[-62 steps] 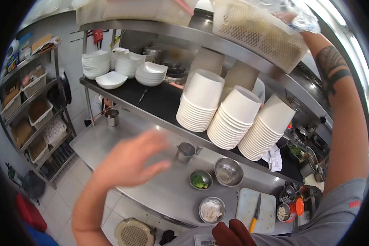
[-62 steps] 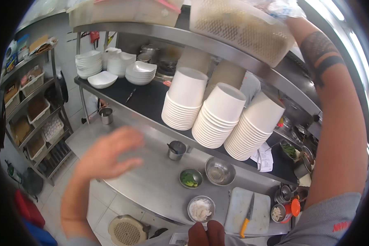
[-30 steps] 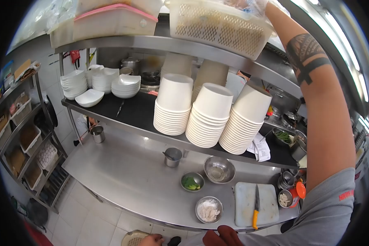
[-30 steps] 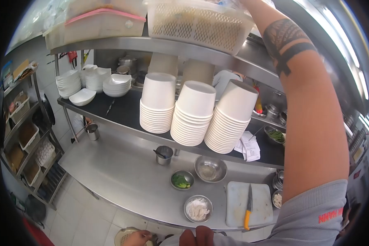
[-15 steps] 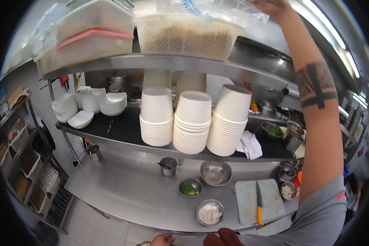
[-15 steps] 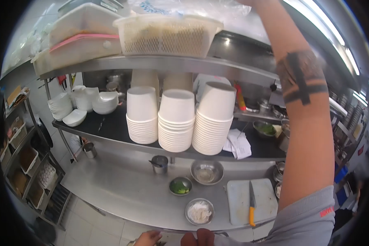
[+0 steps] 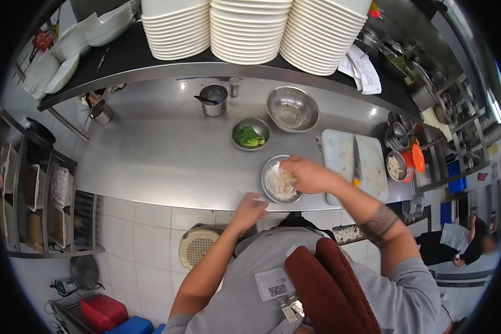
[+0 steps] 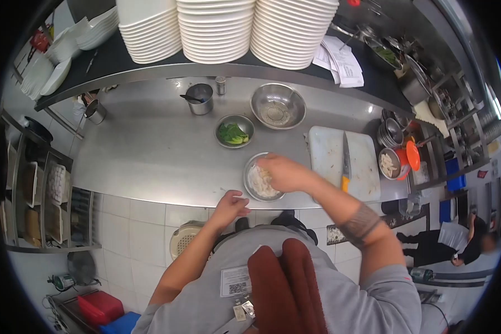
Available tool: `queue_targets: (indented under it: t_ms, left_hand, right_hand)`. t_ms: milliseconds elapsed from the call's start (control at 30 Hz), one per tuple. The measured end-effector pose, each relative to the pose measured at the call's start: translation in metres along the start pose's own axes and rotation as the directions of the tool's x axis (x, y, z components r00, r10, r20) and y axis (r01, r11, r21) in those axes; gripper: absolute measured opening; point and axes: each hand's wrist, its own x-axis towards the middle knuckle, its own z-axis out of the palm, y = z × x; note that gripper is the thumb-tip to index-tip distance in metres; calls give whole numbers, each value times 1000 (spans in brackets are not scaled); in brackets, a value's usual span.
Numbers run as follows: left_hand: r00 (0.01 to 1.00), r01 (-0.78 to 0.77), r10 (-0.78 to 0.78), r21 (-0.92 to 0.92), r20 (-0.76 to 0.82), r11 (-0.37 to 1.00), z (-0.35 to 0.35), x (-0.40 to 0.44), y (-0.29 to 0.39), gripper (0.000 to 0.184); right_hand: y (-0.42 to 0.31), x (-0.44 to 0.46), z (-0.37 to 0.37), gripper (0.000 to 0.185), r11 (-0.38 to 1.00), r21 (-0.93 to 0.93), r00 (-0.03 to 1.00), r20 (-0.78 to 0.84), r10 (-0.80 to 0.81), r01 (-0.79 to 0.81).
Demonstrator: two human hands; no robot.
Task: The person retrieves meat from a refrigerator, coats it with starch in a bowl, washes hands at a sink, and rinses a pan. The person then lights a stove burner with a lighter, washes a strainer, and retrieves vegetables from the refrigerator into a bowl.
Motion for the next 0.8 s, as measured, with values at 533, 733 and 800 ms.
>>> queue_targets:
  t_ms: [533,733,800]
  left_hand:
    - [978,-201,204,46,-52,978,96,88,29,17]
    - [990,-138,143,-166,16,976,221,185,81,15]
    - [985,-159,171,-215,37,963,263,244,89,12]
  right_hand:
    - [126,-165,37,27,674,709,684,-386,620,-210]
    - [141,-297,64,21,419,903,340,-366,866,-93]
    - [149,-337,75,19,383,921,263,-354,898,-71]
